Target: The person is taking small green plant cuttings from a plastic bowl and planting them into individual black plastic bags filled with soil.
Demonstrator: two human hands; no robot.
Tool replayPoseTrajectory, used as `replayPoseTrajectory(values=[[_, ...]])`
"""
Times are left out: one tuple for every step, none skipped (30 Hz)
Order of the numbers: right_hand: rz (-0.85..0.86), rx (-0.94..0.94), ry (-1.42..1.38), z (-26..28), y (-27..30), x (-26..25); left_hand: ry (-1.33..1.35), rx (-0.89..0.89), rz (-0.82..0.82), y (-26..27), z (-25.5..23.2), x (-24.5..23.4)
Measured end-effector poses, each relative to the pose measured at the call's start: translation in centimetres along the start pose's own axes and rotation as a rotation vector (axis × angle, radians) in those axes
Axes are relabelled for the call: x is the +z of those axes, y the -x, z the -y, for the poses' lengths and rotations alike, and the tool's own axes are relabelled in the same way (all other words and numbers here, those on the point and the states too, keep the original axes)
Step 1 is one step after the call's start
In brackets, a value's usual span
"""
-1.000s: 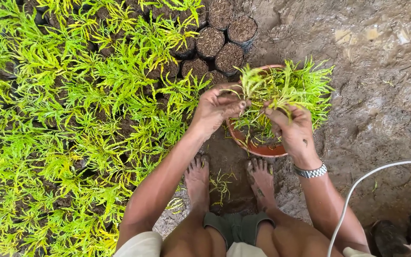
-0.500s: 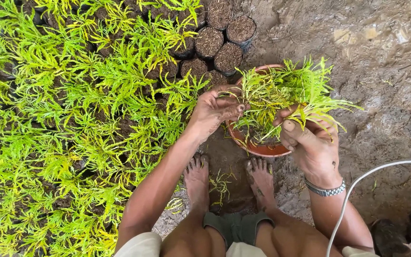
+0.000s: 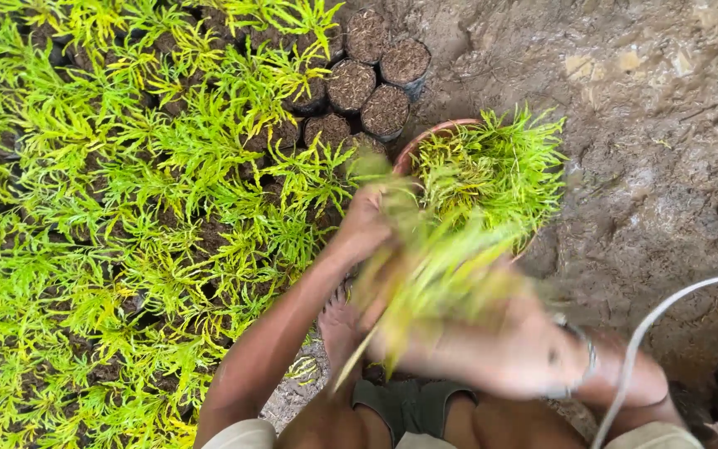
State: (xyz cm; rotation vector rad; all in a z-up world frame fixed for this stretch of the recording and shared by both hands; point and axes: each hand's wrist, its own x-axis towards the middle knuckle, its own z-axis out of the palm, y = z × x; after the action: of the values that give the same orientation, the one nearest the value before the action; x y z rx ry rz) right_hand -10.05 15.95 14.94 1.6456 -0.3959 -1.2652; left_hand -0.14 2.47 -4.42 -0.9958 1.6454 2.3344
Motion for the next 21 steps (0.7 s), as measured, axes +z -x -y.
replayPoseTrajectory(values=[[0.012,-0.06,0.056,0.3,0.0,0.1,-0.004,0.034,0.025,0.1,0.8,0.3],[0.024,-0.119,0.112,0.5,0.1,0.2,-0.009,0.068,0.049,0.1,1.7,0.5],[0.033,-0.18,0.169,0.9,-0.1,0.3,-0.011,0.061,0.054,0.3,1.9,1.2],[0.042,-0.24,0.225,1.2,-0.4,0.4,-0.141,0.041,0.061,0.5,2.2,1.9],[0.049,-0.299,0.289,1.5,-0.6,0.6,-0.27,0.026,0.064,0.6,2.4,2.5],[0.055,-0.358,0.352,1.9,-1.1,0.8,-0.27,0.024,0.064,0.4,2.2,3.0],[0.054,-0.416,0.42,2.3,-1.5,1.0,-0.399,0.013,0.083,0.4,2.1,3.7],[0.052,-0.472,0.487,2.7,-1.9,1.2,-0.528,0.002,0.102,0.4,2.0,4.3],[0.059,-0.527,0.557,3.2,-2.6,1.5,-0.528,0.002,0.096,0.5,2.2,4.2],[0.066,-0.581,0.626,3.8,-3.2,1.8,-0.645,0.044,0.116,0.5,2.3,4.3],[0.072,-0.657,0.68,4.6,-3.2,1.8,-0.754,0.087,0.162,0.5,2.7,5.1],[0.076,-0.733,0.734,5.6,-3.1,2.0,-0.746,0.087,0.182,0.4,3.0,5.2],[0.087,-0.802,0.793,6.4,-3.3,2.4,-0.822,0.115,0.194,0.2,3.0,4.9],[0.096,-0.871,0.851,7.2,-3.5,2.7,-0.898,0.144,0.205,0.0,3.0,4.5],[0.106,-0.932,0.915,7.8,-3.7,3.0,-0.9,0.148,0.208,-0.1,2.1,4.0],[0.115,-0.994,0.979,8.2,-3.8,3.1,-1.069,0.262,0.128,-0.2,1.2,3.4],[0.129,-1.047,1.05,8.4,-4.3,3.5,-1.238,0.378,0.032,-0.2,0.1,2.5],[0.143,-1.101,1.12,8.7,-4.9,3.8,-1.244,0.38,0.025,-0.5,-1.0,1.1],[0.155,-1.153,1.193,8.9,-5.4,4.2,-1.336,0.388,-0.196,-0.7,-2.0,-0.2],[0.168,-1.204,1.266,9.1,-6.0,4.5,-1.419,0.391,-0.422,-0.8,-3.0,-1.6],[0.176,-1.25,1.345,9.2,-6.6,4.6,-1.418,0.382,-0.437,-2.1,-2.5,-4.4]])
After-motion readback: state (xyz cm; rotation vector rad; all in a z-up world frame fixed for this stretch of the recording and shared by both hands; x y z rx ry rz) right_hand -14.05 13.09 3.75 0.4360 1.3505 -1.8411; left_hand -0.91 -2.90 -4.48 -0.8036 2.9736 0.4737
